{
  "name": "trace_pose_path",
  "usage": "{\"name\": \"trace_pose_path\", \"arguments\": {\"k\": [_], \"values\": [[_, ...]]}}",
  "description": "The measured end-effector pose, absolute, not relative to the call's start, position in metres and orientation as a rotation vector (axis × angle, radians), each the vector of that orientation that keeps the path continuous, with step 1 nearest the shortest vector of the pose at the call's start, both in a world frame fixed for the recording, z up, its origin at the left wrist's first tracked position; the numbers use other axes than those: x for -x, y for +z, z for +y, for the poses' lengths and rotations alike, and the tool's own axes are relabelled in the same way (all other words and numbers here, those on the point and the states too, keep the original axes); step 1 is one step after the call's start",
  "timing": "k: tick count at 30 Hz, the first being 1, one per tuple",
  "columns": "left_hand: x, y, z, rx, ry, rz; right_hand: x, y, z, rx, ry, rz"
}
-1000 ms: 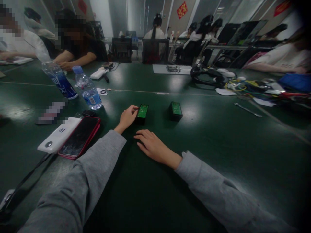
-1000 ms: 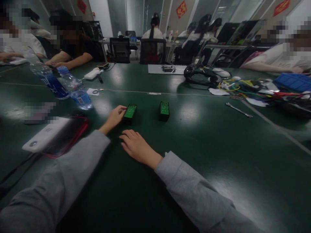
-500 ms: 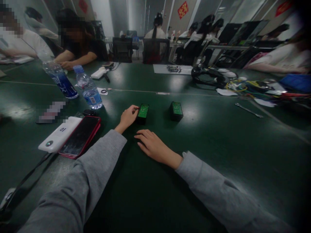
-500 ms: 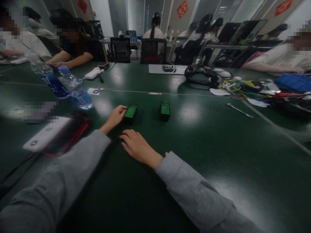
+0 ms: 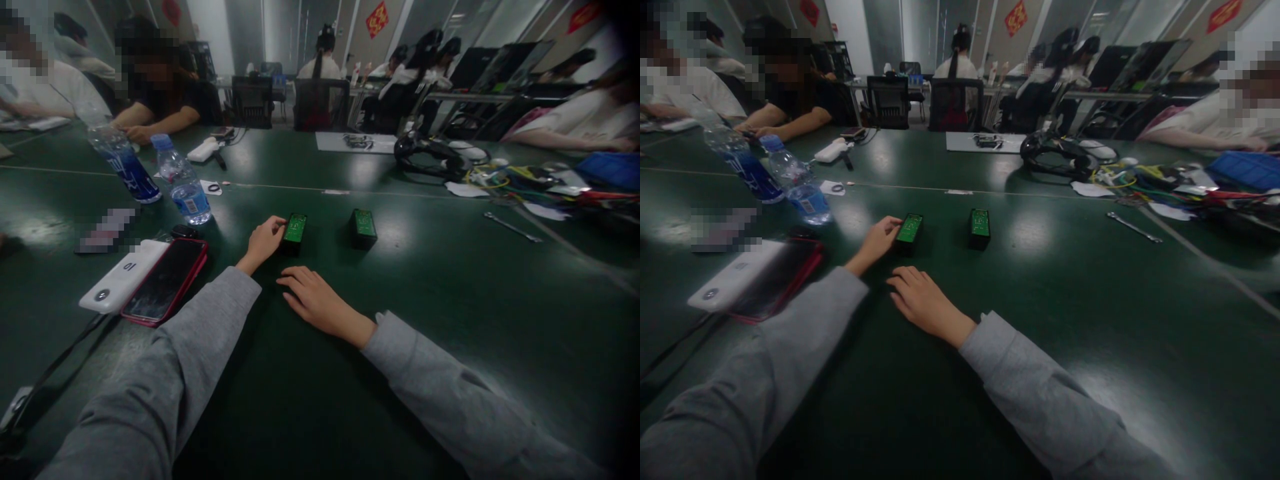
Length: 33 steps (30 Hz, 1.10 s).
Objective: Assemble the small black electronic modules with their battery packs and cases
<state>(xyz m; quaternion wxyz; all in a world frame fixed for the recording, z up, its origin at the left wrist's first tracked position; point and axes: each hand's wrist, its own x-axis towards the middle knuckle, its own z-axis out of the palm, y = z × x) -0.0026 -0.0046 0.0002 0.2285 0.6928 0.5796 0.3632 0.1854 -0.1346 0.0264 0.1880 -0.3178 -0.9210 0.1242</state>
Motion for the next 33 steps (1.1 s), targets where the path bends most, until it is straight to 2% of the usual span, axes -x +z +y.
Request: {"name": "trace_pose_path", "arguments": {"k": [33], "values": [[0.0006,0.0050,-0.0067,-1.823,1.021,1.574,-0.1853,0.0279,-0.1349,0.898,0.344,-2.603]]}}
